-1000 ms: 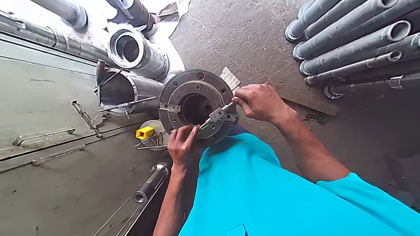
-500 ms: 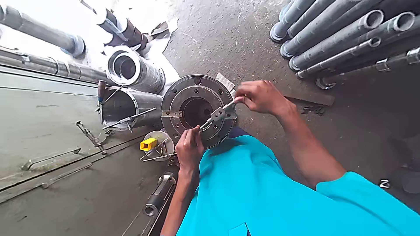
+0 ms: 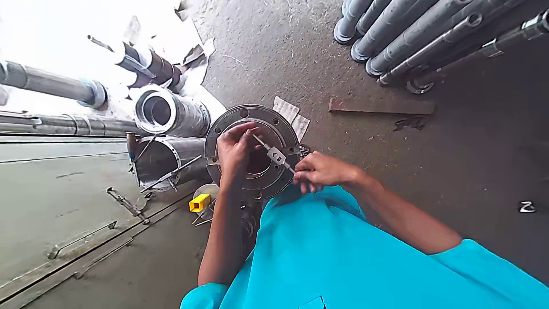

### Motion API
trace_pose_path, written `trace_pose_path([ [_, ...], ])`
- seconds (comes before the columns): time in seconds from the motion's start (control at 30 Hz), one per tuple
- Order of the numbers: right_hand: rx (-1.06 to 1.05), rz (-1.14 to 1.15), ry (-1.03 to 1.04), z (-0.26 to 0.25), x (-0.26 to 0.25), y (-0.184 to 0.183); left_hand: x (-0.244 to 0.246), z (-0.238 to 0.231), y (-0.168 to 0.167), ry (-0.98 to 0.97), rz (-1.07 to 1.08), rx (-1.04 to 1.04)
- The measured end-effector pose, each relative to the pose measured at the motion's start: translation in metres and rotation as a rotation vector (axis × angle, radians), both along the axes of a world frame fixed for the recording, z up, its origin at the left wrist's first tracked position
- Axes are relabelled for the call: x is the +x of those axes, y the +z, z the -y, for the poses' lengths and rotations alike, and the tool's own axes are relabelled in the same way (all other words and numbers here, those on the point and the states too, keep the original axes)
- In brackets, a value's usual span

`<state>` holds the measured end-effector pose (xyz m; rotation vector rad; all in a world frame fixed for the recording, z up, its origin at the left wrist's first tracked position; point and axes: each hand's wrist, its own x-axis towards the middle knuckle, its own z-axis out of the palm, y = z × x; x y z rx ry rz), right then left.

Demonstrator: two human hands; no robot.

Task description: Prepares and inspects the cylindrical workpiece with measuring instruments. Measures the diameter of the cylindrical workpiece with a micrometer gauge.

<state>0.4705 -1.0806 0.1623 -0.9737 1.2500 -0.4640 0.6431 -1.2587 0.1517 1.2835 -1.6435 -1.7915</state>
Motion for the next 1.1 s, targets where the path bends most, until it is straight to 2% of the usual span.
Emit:
trace_pose_path([
  [0.13, 0.160, 0.274, -0.316, 0.001, 0.076, -0.012, -0.051, 0.005, 0.010, -0.361, 0.283, -0.250],
  [0.2, 0.180, 0.292, -0.331, 0.008, 0.083, -0.012, -0.057, 0.005, 0.011, -0.418, 0.319, -0.332],
  [0.3, 0.155, 0.216, -0.192, 0.002, 0.046, -0.011, -0.024, 0.008, 0.002, -0.280, 0.192, -0.290],
  [0.43, -0.053, 0.106, -0.228, -0.014, -0.025, -0.015, 0.034, -0.017, 0.002, 0.001, 0.054, -0.061],
  [0.5, -0.062, 0.156, -0.251, -0.014, -0.033, -0.017, 0.035, -0.026, -0.001, 0.152, -0.010, 0.028],
  [0.53, -0.038, 0.174, -0.227, -0.014, -0.029, -0.015, 0.030, -0.024, -0.003, 0.144, -0.023, 0.017],
  [0.6, 0.022, 0.220, -0.160, -0.016, -0.004, -0.013, 0.012, -0.007, -0.003, -0.035, 0.009, -0.085],
  [0.67, 0.082, 0.291, -0.125, -0.011, 0.031, -0.018, -0.020, 0.015, 0.000, -0.311, 0.098, -0.220],
  [0.7, 0.116, 0.330, -0.169, -0.004, 0.054, -0.019, -0.038, 0.021, 0.005, -0.472, 0.173, -0.284],
  [0.77, 0.184, 0.418, -0.422, 0.016, 0.099, -0.012, -0.071, 0.014, 0.025, -0.756, 0.358, -0.413],
  [0.83, 0.214, 0.496, -0.705, 0.042, 0.131, -0.002, -0.091, -0.009, 0.048, -0.996, 0.473, -0.436],
  [0.9, 0.253, 0.482, -0.846, 0.062, 0.143, 0.009, -0.101, -0.014, 0.039, -1.260, 0.394, -0.451],
  [0.93, 0.265, 0.503, -0.844, 0.067, 0.142, 0.010, -0.101, -0.013, 0.036, -1.306, 0.354, -0.476],
  [1.0, 0.254, 0.543, -0.673, 0.061, 0.132, 0.010, -0.082, -0.011, 0.040, -1.227, 0.339, -0.498],
  [1.07, 0.059, 0.489, -0.374, 0.041, 0.104, 0.012, -0.041, -0.009, 0.052, -0.948, 0.330, -0.572],
  [1.1, -0.112, 0.361, -0.271, 0.034, 0.084, 0.015, -0.017, -0.004, 0.050, -0.795, 0.338, -0.644],
])
